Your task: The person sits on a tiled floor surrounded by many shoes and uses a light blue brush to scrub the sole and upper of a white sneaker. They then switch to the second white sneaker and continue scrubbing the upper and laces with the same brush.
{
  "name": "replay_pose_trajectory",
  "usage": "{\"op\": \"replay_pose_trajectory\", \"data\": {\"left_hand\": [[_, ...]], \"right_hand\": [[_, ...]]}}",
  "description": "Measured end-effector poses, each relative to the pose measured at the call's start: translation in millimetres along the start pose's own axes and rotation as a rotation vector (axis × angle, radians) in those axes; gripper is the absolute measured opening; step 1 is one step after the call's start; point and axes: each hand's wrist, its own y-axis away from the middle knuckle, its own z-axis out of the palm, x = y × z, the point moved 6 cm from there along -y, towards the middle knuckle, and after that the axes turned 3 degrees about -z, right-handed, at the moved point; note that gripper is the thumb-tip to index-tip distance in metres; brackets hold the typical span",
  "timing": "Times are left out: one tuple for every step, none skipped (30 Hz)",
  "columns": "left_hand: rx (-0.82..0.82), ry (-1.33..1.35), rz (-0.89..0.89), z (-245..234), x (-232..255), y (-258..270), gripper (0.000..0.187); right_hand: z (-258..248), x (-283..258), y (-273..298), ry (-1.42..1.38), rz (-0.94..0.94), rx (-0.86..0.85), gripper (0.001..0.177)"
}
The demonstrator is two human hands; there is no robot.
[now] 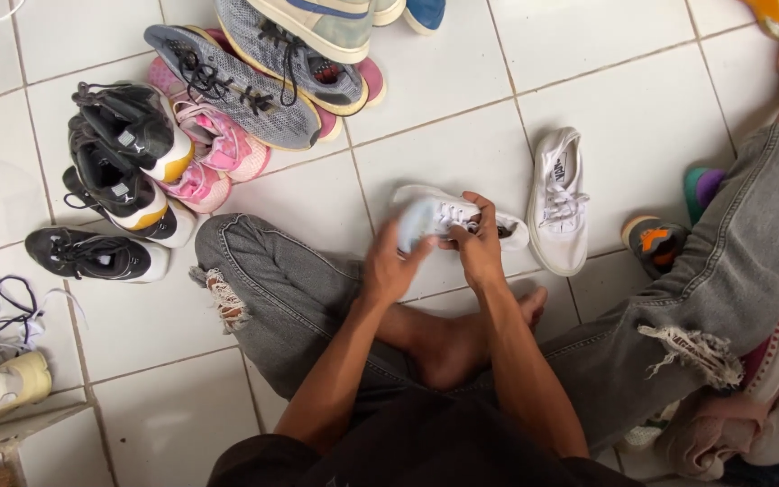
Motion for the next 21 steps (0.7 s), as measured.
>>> {"op": "replay_pose_trajectory", "data": {"left_hand": [[-0.007, -0.001, -0.003, -2, 0, 2, 0.069], [-0.025, 0.032, -0.029, -3, -1, 4, 0.068], [-0.039, 0.069, -0.052, -3, -1, 2, 0.068], [-0.043, 0.073, -0.05, -3, -15, -6, 0.068], [0.05, 0.022, -0.169, -10, -37, -14, 0.069], [0.143, -0.028, -0.288, -17, -58, -21, 0.071], [0.151, -0.03, -0.285, -16, -58, -21, 0.071], [0.142, 0.004, -0.312, -12, -59, -20, 0.071], [0.122, 0.036, -0.343, -6, -61, -16, 0.071], [0.12, 0.034, -0.343, -10, -45, -8, 0.071], [0.019, 0.096, -0.254, -8, -25, -1, 0.069], [-0.081, 0.159, -0.165, -8, -4, 8, 0.067], [-0.083, 0.16, -0.17, -10, 7, 8, 0.067], [-0.068, 0.108, -0.107, -14, 21, 9, 0.067], [-0.048, 0.056, -0.039, -19, 37, 7, 0.067], [-0.046, 0.058, -0.037, -16, 22, 1, 0.067], [0.024, 0.043, -0.138, -18, 1, -6, 0.067], [0.096, 0.028, -0.239, -21, -21, -13, 0.066], [0.098, 0.026, -0.234, -18, -26, -11, 0.066], [0.128, 0.002, -0.254, -16, -32, -9, 0.061], [0.147, -0.026, -0.279, -12, -40, -3, 0.056]], "right_hand": [[-4, 6, -1, 0.0, 0.004, 0.006, 0.064], [-7, 11, -2, 0.02, -0.017, -0.023, 0.061], [-9, 13, -6, 0.041, -0.046, -0.055, 0.058], [-6, 12, -4, 0.044, -0.048, -0.051, 0.058], [0, 11, -3, 0.053, -0.061, -0.081, 0.056], [6, 10, -2, 0.063, -0.074, -0.111, 0.054], [10, 9, -1, 0.06, -0.077, -0.118, 0.054], [13, 7, 0, 0.131, -0.102, -0.131, 0.053], [12, 6, 4, 0.203, -0.121, -0.135, 0.052], [17, -14, 11, 0.202, -0.119, -0.132, 0.052], [23, -36, 19, 0.426, -0.165, -0.131, 0.061], [29, -58, 28, 0.649, -0.21, -0.13, 0.072], [26, -52, 28, 0.653, -0.206, -0.13, 0.072], [25, -48, 29, 0.691, -0.243, -0.146, 0.082], [25, -45, 27, 0.727, -0.288, -0.162, 0.092], [26, -47, 30, 0.728, -0.29, -0.163, 0.092], [31, -49, 30, 0.749, -0.315, -0.179, 0.092], [36, -51, 31, 0.77, -0.339, -0.195, 0.091], [37, -52, 30, 0.765, -0.343, -0.195, 0.091], [38, -52, 29, 0.787, -0.34, -0.201, 0.091], [35, -50, 32, 0.809, -0.326, -0.202, 0.092]]}}
